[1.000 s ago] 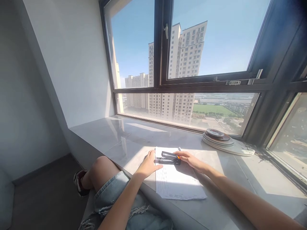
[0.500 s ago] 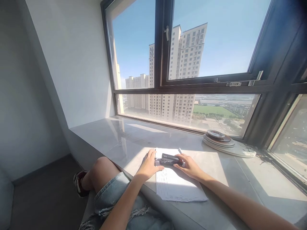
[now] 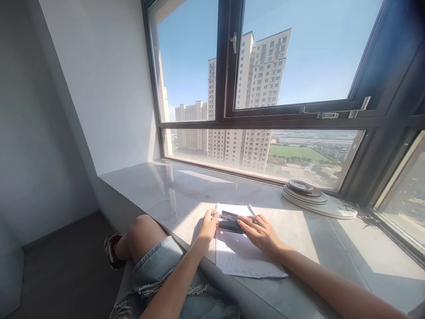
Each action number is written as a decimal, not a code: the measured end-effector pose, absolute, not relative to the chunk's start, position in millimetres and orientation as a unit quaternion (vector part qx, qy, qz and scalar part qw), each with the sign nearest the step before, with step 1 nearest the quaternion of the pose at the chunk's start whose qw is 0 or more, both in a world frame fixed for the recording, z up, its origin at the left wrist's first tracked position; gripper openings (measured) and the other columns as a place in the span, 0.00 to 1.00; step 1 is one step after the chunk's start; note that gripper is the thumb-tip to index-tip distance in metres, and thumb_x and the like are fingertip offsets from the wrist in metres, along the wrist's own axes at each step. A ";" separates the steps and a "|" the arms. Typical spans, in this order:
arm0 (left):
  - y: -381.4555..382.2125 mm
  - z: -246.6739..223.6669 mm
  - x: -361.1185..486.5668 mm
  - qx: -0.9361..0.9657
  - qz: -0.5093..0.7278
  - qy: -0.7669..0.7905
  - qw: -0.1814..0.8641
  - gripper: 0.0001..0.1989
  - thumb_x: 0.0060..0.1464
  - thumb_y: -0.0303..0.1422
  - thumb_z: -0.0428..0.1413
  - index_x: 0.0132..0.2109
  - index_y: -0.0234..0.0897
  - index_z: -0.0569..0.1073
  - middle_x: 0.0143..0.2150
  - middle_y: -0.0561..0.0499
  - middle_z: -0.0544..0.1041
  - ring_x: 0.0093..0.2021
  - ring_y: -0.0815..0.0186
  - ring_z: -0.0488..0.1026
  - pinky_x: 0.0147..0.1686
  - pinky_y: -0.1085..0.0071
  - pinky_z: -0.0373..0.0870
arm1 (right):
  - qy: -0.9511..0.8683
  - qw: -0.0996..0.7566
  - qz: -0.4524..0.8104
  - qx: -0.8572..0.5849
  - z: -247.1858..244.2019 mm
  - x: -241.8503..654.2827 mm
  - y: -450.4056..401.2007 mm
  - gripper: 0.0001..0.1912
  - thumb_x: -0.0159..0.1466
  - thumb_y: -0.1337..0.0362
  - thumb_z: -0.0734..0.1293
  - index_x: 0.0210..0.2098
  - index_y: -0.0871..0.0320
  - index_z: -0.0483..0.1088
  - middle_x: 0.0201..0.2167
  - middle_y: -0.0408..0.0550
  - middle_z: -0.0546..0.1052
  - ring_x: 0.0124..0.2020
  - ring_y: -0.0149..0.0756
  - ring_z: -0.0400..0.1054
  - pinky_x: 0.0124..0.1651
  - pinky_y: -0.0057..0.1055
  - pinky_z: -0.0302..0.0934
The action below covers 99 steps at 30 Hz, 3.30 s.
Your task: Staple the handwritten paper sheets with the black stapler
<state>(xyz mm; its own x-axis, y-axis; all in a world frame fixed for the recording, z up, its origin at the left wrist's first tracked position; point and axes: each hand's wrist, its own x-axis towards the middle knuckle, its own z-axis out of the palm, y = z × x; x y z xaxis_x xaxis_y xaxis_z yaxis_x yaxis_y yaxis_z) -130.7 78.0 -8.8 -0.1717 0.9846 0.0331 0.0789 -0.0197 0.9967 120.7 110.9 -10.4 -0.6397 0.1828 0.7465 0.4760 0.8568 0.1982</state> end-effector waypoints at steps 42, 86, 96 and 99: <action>77.6 -9.1 -137.9 0.460 0.542 0.524 0.469 0.12 0.69 0.42 0.54 0.53 0.42 0.73 0.50 0.42 0.83 0.46 0.61 0.82 0.52 0.63 0.79 | -0.829 0.448 -0.188 -0.277 -7.0 117.7 113.4 0.19 0.71 0.69 0.65 0.59 0.50 0.77 0.46 0.53 0.84 0.41 0.45 0.75 0.46 0.43 0.62; 78.1 28.6 -145.0 0.585 0.526 0.551 0.279 0.17 0.70 0.50 0.51 0.41 0.42 0.70 0.28 0.51 0.80 0.23 0.66 0.74 0.28 0.70 0.68 | -0.871 0.447 -0.063 -0.192 8.1 116.0 127.9 0.13 0.75 0.67 0.62 0.55 0.53 0.74 0.51 0.56 0.81 0.48 0.44 0.76 0.49 0.41 0.73; 168.3 7.3 -222.7 0.713 0.200 0.670 0.061 0.28 0.72 0.37 0.50 0.76 0.45 0.62 0.83 0.42 0.48 0.81 0.44 0.47 0.75 0.45 0.50 | -0.740 0.363 0.047 -0.564 -12.3 219.2 210.2 0.08 0.66 0.67 0.64 0.37 0.55 0.77 0.39 0.53 0.84 0.42 0.44 0.78 0.44 0.34 0.66; 172.4 -4.1 -225.0 0.737 0.158 0.655 0.061 0.29 0.74 0.40 0.45 0.78 0.48 0.59 0.83 0.45 0.43 0.81 0.41 0.43 0.76 0.38 0.45 | -0.747 0.287 0.049 -0.598 -14.0 215.2 208.2 0.12 0.70 0.66 0.63 0.40 0.56 0.79 0.39 0.53 0.85 0.41 0.44 0.78 0.42 0.32 0.64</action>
<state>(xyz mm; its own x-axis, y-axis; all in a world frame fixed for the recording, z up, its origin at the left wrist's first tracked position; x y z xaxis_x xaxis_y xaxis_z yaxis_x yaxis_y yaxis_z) -225.0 172.4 -4.1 0.0931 0.9840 0.1522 0.9454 -0.1353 0.2964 215.2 208.2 -14.0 -0.1199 0.9212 0.3701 0.8644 0.2803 -0.4175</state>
